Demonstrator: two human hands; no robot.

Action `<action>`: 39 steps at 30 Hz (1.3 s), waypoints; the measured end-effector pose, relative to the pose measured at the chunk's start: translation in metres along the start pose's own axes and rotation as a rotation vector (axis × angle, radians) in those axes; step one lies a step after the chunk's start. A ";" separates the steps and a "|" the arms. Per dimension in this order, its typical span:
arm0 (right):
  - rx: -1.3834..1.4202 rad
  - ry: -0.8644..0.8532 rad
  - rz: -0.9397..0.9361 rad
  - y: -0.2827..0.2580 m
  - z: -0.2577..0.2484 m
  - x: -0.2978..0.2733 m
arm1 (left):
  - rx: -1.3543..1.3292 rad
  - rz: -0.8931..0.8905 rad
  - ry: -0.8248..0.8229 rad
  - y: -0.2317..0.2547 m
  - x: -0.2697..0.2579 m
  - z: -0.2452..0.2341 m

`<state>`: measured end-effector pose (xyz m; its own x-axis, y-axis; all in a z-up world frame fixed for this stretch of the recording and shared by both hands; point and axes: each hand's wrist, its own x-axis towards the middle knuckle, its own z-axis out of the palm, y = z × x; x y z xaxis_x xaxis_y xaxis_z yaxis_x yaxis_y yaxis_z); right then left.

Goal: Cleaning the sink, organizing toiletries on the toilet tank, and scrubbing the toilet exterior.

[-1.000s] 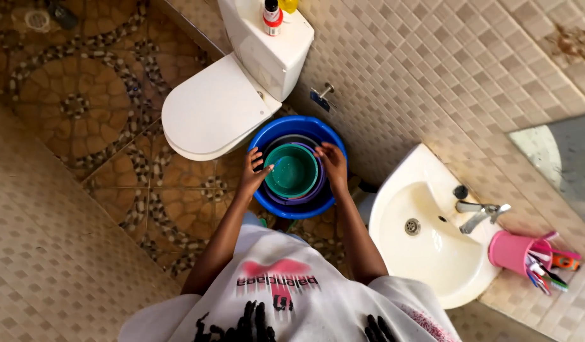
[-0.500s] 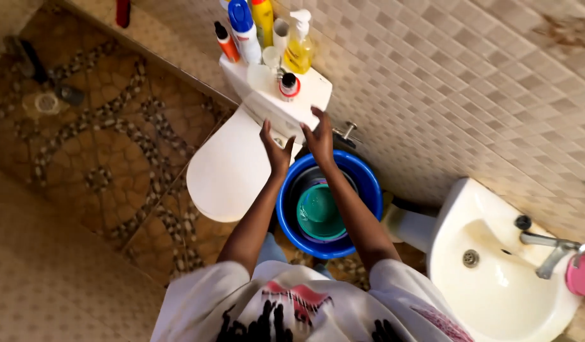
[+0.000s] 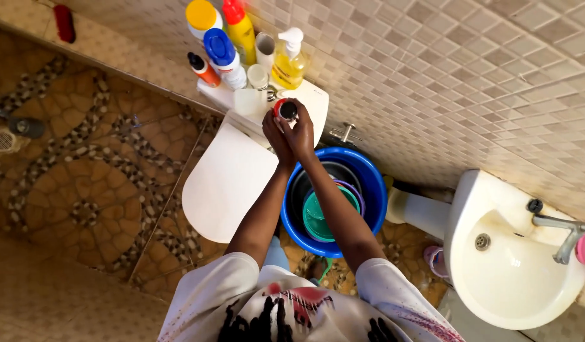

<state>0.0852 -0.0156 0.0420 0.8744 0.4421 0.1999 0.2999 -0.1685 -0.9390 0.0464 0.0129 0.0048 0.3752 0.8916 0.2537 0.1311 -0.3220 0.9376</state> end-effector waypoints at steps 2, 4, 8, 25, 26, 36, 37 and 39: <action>0.068 0.026 0.054 0.006 -0.003 -0.004 | 0.034 0.033 0.025 -0.020 0.003 0.011; 0.135 0.061 0.115 0.016 -0.009 -0.011 | 0.070 0.066 0.039 -0.025 -0.001 0.014; 0.402 0.247 0.149 0.035 -0.042 -0.054 | -0.024 0.170 -0.026 -0.013 -0.039 -0.001; 0.511 1.171 0.655 0.024 -0.449 -0.530 | -0.207 0.210 -1.166 0.128 -0.527 -0.037; 0.528 1.219 0.648 0.025 -0.473 -0.554 | -0.234 0.153 -1.215 0.143 -0.560 -0.030; 0.597 1.509 0.640 0.024 -0.618 -0.706 | -0.311 0.033 -1.347 0.257 -0.731 0.045; 0.606 1.508 0.650 0.045 -0.628 -0.718 | -0.298 0.033 -1.348 0.259 -0.733 0.057; 0.580 1.503 0.663 0.091 -0.648 -0.733 | -0.315 0.052 -1.258 0.262 -0.733 0.087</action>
<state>-0.2808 -0.9259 -0.0089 0.4453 -0.7562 -0.4794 -0.0951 0.4925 -0.8651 -0.1144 -0.7527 0.0440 0.9948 -0.0844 0.0564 -0.0651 -0.1052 0.9923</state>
